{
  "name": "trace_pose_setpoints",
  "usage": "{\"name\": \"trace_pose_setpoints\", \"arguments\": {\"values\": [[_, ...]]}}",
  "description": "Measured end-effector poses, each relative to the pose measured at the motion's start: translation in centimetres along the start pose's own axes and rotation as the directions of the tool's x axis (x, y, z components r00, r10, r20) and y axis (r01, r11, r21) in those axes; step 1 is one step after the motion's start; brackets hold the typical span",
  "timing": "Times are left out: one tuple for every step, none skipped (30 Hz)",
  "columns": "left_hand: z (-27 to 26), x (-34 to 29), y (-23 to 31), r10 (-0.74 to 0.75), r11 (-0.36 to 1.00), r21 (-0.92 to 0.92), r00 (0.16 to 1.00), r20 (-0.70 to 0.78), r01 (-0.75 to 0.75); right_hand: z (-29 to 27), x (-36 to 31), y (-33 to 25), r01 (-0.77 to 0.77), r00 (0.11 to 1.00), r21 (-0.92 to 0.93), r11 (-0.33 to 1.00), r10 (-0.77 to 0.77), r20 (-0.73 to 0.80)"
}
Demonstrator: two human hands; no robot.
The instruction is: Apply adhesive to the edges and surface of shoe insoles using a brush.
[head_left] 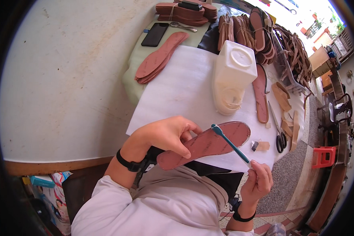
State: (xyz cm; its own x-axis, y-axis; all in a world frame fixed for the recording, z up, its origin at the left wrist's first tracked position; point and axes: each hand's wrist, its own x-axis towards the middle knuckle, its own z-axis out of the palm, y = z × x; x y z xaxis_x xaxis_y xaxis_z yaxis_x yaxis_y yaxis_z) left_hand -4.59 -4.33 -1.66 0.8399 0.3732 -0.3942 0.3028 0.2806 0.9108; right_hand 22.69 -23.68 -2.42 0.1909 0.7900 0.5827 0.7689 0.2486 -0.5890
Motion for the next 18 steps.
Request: {"name": "trace_pose_setpoints", "arguments": {"values": [[0.04, 0.02, 0.24, -0.003, 1.000, 0.002, 1.000, 0.000, 0.003, 0.04, -0.06, 0.00, 0.004, 1.000, 0.003, 1.000, -0.004, -0.008], [0.07, 0.02, 0.39, -0.006, 1.000, 0.003, 1.000, 0.000, 0.006, 0.06, -0.13, 0.00, 0.007, 1.000, 0.007, 1.000, -0.007, -0.015], [0.02, 0.10, 0.25, -0.006, 1.000, 0.004, 1.000, 0.005, 0.006, 0.02, -0.25, -0.05, 0.002, 1.000, 0.006, 1.000, -0.001, -0.030], [-0.09, 0.21, -0.09, -0.007, 1.000, 0.002, 1.000, 0.008, 0.007, -0.07, -0.32, -0.10, -0.003, 0.999, 0.008, 1.000, 0.003, -0.042], [-0.16, 0.25, -0.31, -0.008, 1.000, 0.000, 1.000, 0.011, 0.008, -0.14, -0.32, -0.15, -0.008, 0.999, 0.009, 1.000, 0.009, -0.053], [-0.15, 0.21, -0.36, -0.008, 1.000, -0.005, 1.000, 0.006, 0.008, -0.18, -0.25, -0.19, -0.009, 0.999, 0.014, 1.000, 0.009, -0.044], [-0.09, 0.26, -0.37, -0.006, 1.000, -0.009, 1.000, 0.003, 0.006, -0.31, -0.19, -0.23, -0.009, 0.999, 0.015, 1.000, 0.009, -0.037], [-0.06, 0.27, -0.38, -0.004, 1.000, -0.012, 1.000, 0.001, 0.004, -0.35, -0.18, -0.25, -0.009, 1.000, 0.015, 1.000, 0.010, -0.029], [-0.09, 0.23, -0.37, -0.005, 1.000, -0.004, 1.000, 0.002, 0.005, -0.25, -0.13, -0.27, -0.002, 1.000, 0.020, 1.000, 0.003, -0.011], [-0.12, 0.29, -0.33, -0.005, 1.000, 0.003, 1.000, 0.005, 0.005, -0.13, -0.04, -0.31, 0.004, 1.000, 0.021, 1.000, -0.004, 0.007], [-0.13, 0.35, -0.30, -0.005, 1.000, 0.012, 1.000, 0.009, 0.004, -0.06, -0.01, -0.33, 0.009, 1.000, 0.022, 1.000, -0.010, 0.025], [-0.05, 0.40, -0.28, -0.003, 1.000, -0.002, 1.000, 0.010, 0.004, -0.05, -0.08, -0.28, 0.002, 1.000, 0.005, 1.000, -0.002, 0.012], [0.07, 0.32, -0.34, -0.005, 1.000, -0.017, 1.000, 0.003, 0.005, 0.07, -0.10, -0.12, -0.003, 1.000, -0.007, 1.000, 0.003, 0.002], [0.14, 0.26, -0.37, -0.005, 0.999, -0.033, 1.000, -0.003, 0.005, 0.15, -0.08, -0.01, -0.009, 1.000, -0.019, 1.000, 0.008, -0.007], [0.14, 0.19, -0.30, -0.014, 0.999, -0.036, 1.000, -0.004, 0.014, 0.20, 0.02, 0.05, -0.014, 1.000, -0.029, 0.999, 0.013, -0.018], [0.14, 0.17, -0.13, -0.021, 0.999, -0.038, 1.000, -0.002, 0.021, 0.18, 0.16, 0.08, -0.019, 0.999, -0.041, 0.999, 0.018, -0.030], [0.14, 0.16, -0.04, -0.027, 0.999, -0.041, 1.000, 0.000, 0.027, 0.13, 0.23, 0.11, -0.024, 0.999, -0.054, 0.998, 0.022, -0.043], [0.14, 0.20, -0.15, -0.020, 0.999, -0.037, 1.000, 0.000, 0.020, 0.02, 0.23, 0.17, -0.033, 0.998, -0.066, 0.997, 0.030, -0.049]]}}
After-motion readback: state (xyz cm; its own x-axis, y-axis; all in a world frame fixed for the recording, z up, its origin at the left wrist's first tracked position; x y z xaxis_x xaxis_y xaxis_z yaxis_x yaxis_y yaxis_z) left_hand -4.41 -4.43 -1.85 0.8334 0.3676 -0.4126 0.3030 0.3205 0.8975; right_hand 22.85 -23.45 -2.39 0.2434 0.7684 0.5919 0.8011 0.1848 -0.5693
